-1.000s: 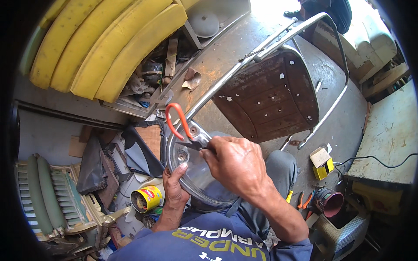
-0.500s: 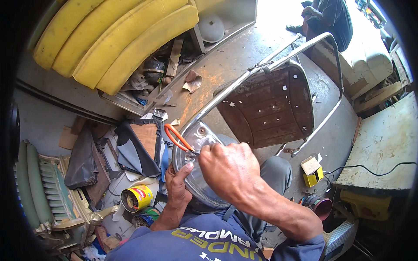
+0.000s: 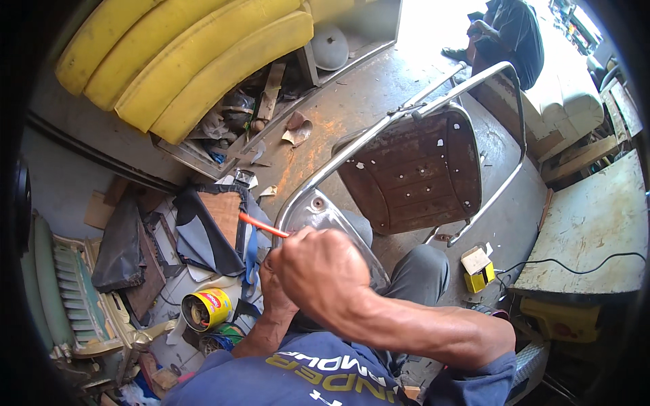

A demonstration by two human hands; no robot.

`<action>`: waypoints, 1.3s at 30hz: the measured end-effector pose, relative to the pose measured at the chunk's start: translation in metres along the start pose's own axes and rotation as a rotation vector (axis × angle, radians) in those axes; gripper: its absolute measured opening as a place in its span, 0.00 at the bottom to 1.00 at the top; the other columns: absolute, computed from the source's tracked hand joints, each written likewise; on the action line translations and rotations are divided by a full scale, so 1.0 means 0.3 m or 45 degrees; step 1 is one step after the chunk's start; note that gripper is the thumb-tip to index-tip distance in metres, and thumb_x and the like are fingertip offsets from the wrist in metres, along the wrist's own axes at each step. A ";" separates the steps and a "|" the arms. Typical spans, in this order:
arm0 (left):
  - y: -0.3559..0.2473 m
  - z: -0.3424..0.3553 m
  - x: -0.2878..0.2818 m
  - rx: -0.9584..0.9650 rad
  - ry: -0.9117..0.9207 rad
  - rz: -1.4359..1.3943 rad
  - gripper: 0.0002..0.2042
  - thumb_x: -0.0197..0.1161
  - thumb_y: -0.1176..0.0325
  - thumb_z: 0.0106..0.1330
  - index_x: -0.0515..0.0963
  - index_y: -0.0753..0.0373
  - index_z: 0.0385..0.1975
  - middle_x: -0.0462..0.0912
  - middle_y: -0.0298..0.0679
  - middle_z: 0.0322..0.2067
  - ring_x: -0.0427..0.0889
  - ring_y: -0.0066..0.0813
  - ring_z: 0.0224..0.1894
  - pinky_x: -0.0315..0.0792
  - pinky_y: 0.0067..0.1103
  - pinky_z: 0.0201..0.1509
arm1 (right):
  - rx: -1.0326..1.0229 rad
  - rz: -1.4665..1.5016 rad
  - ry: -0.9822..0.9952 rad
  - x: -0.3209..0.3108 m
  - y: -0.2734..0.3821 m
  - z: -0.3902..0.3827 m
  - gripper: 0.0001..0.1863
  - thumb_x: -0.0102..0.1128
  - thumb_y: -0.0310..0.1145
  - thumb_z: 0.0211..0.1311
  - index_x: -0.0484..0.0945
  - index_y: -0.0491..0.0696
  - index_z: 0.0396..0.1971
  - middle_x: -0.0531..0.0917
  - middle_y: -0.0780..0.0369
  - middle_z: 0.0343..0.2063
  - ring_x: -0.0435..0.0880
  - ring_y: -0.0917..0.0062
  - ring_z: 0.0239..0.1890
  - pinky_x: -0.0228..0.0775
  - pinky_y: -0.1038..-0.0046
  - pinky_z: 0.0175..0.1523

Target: The person repairs a metal chair frame by using a screwdriver and pliers to tighten fasteners on the seat and backrest.

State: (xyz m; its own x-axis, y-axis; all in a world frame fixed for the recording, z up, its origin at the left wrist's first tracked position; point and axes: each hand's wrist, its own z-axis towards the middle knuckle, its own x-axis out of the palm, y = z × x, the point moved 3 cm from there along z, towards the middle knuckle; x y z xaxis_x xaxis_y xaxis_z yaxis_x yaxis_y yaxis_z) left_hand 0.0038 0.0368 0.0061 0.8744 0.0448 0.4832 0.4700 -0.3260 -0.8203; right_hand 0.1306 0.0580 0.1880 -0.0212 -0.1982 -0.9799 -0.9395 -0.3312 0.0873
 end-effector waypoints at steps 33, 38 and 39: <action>-0.013 0.001 -0.005 -0.024 -0.111 -0.006 0.17 0.66 0.78 0.61 0.80 0.67 0.51 0.86 0.39 0.46 0.86 0.29 0.46 0.79 0.28 0.56 | -0.238 -0.025 -0.124 -0.130 -0.169 0.021 0.06 0.66 0.30 0.55 0.84 0.45 0.22 0.84 0.58 0.16 0.87 0.67 0.20 0.76 0.66 0.22; -0.024 -0.007 0.014 -0.025 -0.126 -0.012 0.16 0.66 0.78 0.61 0.81 0.67 0.50 0.86 0.39 0.44 0.86 0.29 0.44 0.80 0.27 0.54 | -0.068 0.141 -0.172 -0.041 -0.191 -0.013 0.07 0.66 0.33 0.56 0.85 0.46 0.24 0.85 0.57 0.20 0.89 0.64 0.25 0.78 0.63 0.28; -0.026 -0.006 0.017 -0.029 -0.128 -0.014 0.16 0.66 0.78 0.61 0.81 0.67 0.50 0.86 0.39 0.44 0.86 0.29 0.44 0.80 0.26 0.54 | -0.034 0.176 -0.189 -0.023 -0.198 -0.019 0.08 0.66 0.35 0.57 0.85 0.46 0.25 0.86 0.57 0.20 0.89 0.63 0.25 0.79 0.62 0.29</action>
State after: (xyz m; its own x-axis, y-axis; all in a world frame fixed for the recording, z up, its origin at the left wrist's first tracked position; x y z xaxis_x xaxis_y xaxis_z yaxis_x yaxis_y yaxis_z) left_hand 0.0045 0.0378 0.0155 0.8774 0.1430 0.4579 0.4778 -0.3465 -0.8073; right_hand 0.1885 0.0738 0.1907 -0.2013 -0.1060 -0.9738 -0.9148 -0.3352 0.2255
